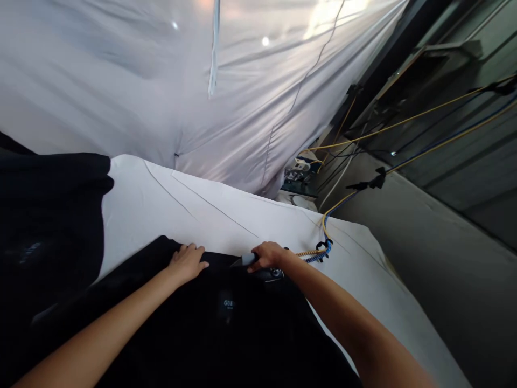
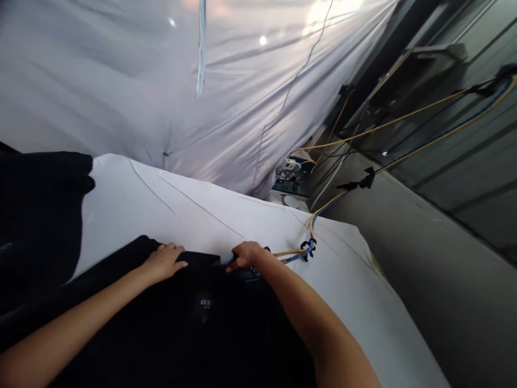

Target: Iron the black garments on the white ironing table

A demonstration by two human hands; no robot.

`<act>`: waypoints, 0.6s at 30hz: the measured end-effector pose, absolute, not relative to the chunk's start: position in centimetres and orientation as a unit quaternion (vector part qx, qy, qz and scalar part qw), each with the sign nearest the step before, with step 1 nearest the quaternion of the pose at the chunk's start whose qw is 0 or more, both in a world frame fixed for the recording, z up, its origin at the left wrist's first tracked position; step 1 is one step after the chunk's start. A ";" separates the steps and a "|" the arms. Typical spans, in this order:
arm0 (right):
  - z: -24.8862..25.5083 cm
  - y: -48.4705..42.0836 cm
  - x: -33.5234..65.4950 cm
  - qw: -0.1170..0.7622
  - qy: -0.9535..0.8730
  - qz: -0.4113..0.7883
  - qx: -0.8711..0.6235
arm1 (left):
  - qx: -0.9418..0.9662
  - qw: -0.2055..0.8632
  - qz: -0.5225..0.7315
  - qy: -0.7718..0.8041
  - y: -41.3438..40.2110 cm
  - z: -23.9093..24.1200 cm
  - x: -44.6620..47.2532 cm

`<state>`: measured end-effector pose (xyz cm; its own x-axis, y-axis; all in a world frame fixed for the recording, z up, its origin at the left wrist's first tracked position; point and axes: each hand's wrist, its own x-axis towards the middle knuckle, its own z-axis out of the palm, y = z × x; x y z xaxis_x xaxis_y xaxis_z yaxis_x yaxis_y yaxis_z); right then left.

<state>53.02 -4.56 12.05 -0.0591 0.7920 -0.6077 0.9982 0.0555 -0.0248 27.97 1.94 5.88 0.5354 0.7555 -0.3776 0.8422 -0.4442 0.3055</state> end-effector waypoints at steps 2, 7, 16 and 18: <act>12.1 -6.1 54.4 0.232 0.683 -0.239 0.650 | 0.838 0.229 -0.126 0.480 1.9 5.6 29.3; 12.5 -10.0 58.3 0.224 0.655 -0.264 0.672 | 0.844 0.175 -0.126 0.492 1.5 4.6 30.7; 12.5 -15.7 67.1 0.119 0.521 -0.205 0.820 | 0.873 0.173 -0.057 0.452 1.2 3.2 33.1; 12.3 -16.4 68.2 0.101 0.483 -0.136 0.859 | 0.874 0.162 -0.062 0.454 1.2 3.2 32.9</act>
<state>68.17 -16.44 12.34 0.4958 0.8028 -0.3312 0.8579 -0.5121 0.0427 32.88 1.20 3.19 0.5805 0.7734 -0.2547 0.8133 -0.5356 0.2275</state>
